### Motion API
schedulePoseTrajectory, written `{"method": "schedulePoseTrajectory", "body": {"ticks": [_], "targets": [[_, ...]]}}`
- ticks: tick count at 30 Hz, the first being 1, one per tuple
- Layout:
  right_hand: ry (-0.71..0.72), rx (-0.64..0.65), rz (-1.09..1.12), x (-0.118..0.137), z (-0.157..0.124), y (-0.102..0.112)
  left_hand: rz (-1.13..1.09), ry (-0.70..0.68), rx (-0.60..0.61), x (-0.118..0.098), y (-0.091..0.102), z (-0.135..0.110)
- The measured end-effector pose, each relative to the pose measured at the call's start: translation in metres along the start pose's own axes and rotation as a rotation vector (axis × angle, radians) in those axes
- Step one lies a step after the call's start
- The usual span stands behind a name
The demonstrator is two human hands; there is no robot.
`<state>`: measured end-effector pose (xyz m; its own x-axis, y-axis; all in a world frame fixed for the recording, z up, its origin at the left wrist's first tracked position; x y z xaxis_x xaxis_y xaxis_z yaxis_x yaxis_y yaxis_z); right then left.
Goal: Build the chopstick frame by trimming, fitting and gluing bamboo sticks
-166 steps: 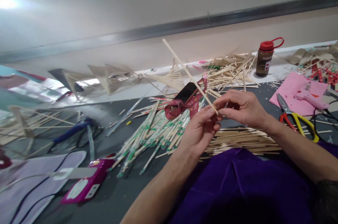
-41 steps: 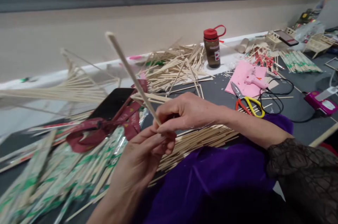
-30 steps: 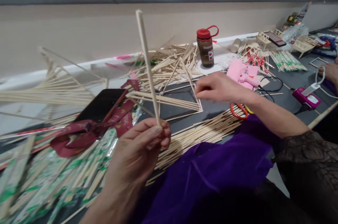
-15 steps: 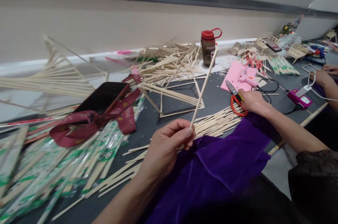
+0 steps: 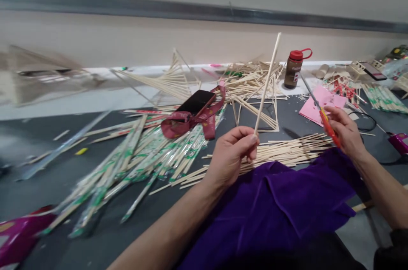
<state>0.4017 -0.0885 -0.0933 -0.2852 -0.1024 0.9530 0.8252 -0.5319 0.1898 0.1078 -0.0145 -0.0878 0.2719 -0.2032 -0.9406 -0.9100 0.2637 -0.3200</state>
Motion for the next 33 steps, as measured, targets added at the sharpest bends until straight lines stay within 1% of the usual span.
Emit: {"method": "schedulePoseTrajectory", "body": {"ticks": [2,4,6,9,12,15,18,21,23,26,30,33], "targets": [[-0.052,0.04,0.193,0.008,-0.003,-0.01,0.0,-0.012,-0.018,-0.002,0.003,0.001],[-0.051,0.108,0.311,0.025,-0.008,-0.021,-0.007,-0.015,-0.025,-0.004,0.005,0.002],[0.004,0.162,0.387,0.045,-0.013,-0.027,-0.019,-0.023,-0.027,-0.008,0.005,0.002],[0.134,0.246,0.441,0.075,-0.022,-0.034,-0.046,-0.061,-0.044,-0.017,0.009,0.003],[0.217,0.357,0.363,0.089,-0.029,-0.052,-0.064,-0.133,-0.068,-0.031,0.015,0.004],[0.283,0.519,0.239,0.091,-0.036,-0.082,-0.06,-0.229,-0.099,-0.048,0.025,0.002],[0.35,0.62,0.063,0.083,-0.036,-0.11,-0.058,-0.312,-0.12,-0.063,0.034,0.0],[0.357,0.678,-0.143,0.069,-0.034,-0.133,-0.03,-0.353,-0.13,-0.072,0.04,0.0],[0.381,0.7,-0.237,0.065,-0.035,-0.144,0.012,-0.349,-0.131,-0.072,0.042,0.001],[0.462,0.67,-0.313,0.071,-0.035,-0.155,0.095,-0.324,-0.113,-0.068,0.041,0.004],[0.579,0.637,-0.336,0.081,-0.037,-0.165,0.16,-0.278,-0.061,-0.061,0.038,0.009],[0.621,0.623,-0.345,0.081,-0.038,-0.168,0.196,-0.234,-0.062,-0.056,0.04,0.011]]}}
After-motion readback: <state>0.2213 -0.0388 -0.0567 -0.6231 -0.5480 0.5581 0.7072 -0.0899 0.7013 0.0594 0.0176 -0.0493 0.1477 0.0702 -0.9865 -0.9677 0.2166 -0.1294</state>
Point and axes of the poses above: each hand's wrist, its own z-axis towards the middle knuckle, its own y-axis out of the back of the hand, x = y × z, the point moved 9 cm from there along z, towards the middle knuckle, and after that the axes turned 4 degrees about -x, right-handed, at the moved point
